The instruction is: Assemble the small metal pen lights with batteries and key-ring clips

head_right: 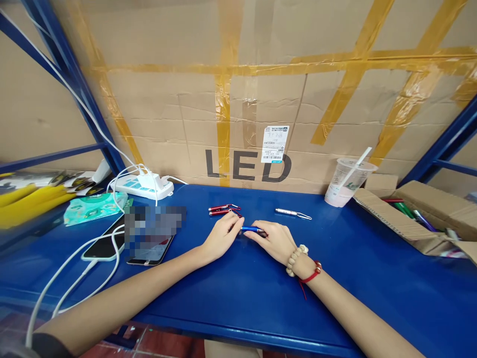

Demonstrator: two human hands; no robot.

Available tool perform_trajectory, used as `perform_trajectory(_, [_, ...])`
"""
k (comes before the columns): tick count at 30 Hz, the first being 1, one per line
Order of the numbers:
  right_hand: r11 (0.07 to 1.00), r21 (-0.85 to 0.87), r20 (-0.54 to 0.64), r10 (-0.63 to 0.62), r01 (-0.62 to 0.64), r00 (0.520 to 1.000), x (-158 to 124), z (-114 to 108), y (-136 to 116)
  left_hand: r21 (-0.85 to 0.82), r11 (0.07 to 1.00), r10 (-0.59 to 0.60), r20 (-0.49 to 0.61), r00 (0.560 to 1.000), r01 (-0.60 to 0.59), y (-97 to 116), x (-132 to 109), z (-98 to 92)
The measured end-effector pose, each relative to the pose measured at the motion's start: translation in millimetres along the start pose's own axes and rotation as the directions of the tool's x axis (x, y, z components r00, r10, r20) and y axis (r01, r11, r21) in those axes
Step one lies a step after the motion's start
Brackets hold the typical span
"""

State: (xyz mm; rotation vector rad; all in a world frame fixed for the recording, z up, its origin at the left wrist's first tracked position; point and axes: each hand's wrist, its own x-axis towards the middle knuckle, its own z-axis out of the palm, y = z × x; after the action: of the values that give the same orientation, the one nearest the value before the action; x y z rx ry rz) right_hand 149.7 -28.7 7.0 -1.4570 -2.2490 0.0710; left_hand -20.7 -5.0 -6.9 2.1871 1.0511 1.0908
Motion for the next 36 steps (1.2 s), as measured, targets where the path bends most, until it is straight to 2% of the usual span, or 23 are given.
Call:
perform_trajectory(8, [0.996, 0.071, 0.005, -0.063, 0.062, 0.998, 0.9, 2.8, -2.7, 0.046, 0.999, -0.002, 0.012, 1.0, 0.002, 1.7, -1.7, -1.0])
perform_trajectory(13, [0.988, 0.084, 0.04, -0.131, 0.127, 0.991, 1.7, 4.9, -4.7, 0.08, 0.996, -0.041, 0.074, 0.996, 0.035, 2.7, -2.8, -0.6])
perform_trajectory(16, [0.991, 0.068, 0.082, -0.118, 0.112, 0.99, 1.6, 5.5, -5.2, 0.064, 0.994, -0.096, 0.05, 0.994, 0.093, 3.6, -2.7, -0.6])
perform_trajectory(19, [0.995, 0.038, 0.101, -0.099, 0.096, 0.99, 1.3, 5.9, -4.7, -0.044, 0.982, -0.186, -0.034, 0.982, 0.185, 2.3, -0.4, -1.8])
perform_trajectory(23, [0.996, 0.012, 0.066, -0.089, 0.088, 0.994, 0.9, 5.1, -5.1, -0.248, 0.935, -0.29, -0.128, 0.949, 0.252, -3.7, 5.3, -4.0])
perform_trajectory(29, [0.998, -0.032, -0.009, -0.057, 0.056, 0.998, -0.8, 1.4, -7.9, -0.584, 0.783, -0.356, -0.134, 0.925, 0.217, -7.6, 9.9, -2.0])
perform_trajectory(32, [0.995, -0.052, -0.066, -0.093, 0.09, 0.993, -2.2, 1.5, -6.6, -0.639, 0.747, -0.364, -0.16, 0.918, 0.185, -3.9, 9.0, -2.1])
perform_trajectory(36, [0.989, -0.063, -0.123, -0.14, 0.133, 0.983, -2.7, 3.8, -4.3, -0.62, 0.767, -0.343, -0.174, 0.923, 0.168, -2.1, 8.1, -3.3])
